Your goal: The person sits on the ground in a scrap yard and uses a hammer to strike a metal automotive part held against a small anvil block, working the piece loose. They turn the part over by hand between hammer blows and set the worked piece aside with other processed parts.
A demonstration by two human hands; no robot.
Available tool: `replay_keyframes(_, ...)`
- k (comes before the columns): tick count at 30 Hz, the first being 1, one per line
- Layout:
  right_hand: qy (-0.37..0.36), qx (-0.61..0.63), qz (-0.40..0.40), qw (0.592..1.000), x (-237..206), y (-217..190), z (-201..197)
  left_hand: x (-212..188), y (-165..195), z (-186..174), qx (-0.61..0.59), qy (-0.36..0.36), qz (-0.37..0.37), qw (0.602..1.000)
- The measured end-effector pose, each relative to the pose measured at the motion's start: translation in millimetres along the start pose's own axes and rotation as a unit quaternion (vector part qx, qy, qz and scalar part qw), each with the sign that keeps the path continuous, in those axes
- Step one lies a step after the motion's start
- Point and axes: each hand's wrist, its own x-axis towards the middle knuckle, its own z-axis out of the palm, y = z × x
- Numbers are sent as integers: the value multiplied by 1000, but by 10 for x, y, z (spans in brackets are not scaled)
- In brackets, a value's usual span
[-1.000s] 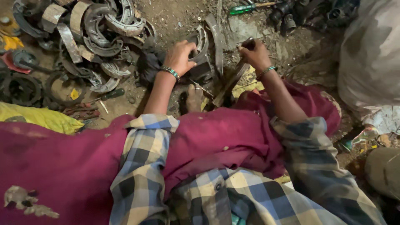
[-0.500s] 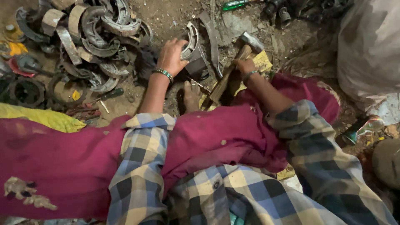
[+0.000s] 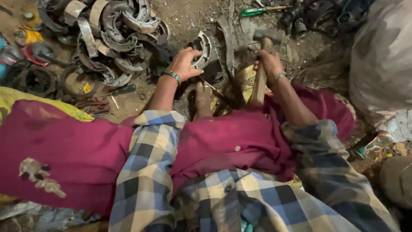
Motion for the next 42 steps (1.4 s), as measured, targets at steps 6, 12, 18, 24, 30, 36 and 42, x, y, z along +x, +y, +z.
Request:
replay_keyframes(6,-54,-290,-378,878,-345,-333,213,-41,30,22,37,17,3,999)
replay_keyframes(12,-57,-421,-458,781,-210,53,293,-36,35,66,41,-10,-56,998)
replay_keyframes(18,-84,-499,-409,759,-130,162,591,-26,50,80,-5,69,26,997)
replay_keyframes(24,7,-284,-533,796,-449,-439,386,-33,20,50,5,13,16,1000)
replay_keyframes(30,-93,-410,-480,770,-264,-25,478,-13,63,74,-15,19,-53,998)
replay_keyframes(36,-16,-497,-454,739,-216,-67,627,-26,112,74,40,52,-16,998)
replay_keyframes(42,56,-280,-625,726,-456,-623,423,-28,88,44,24,16,-4,1000)
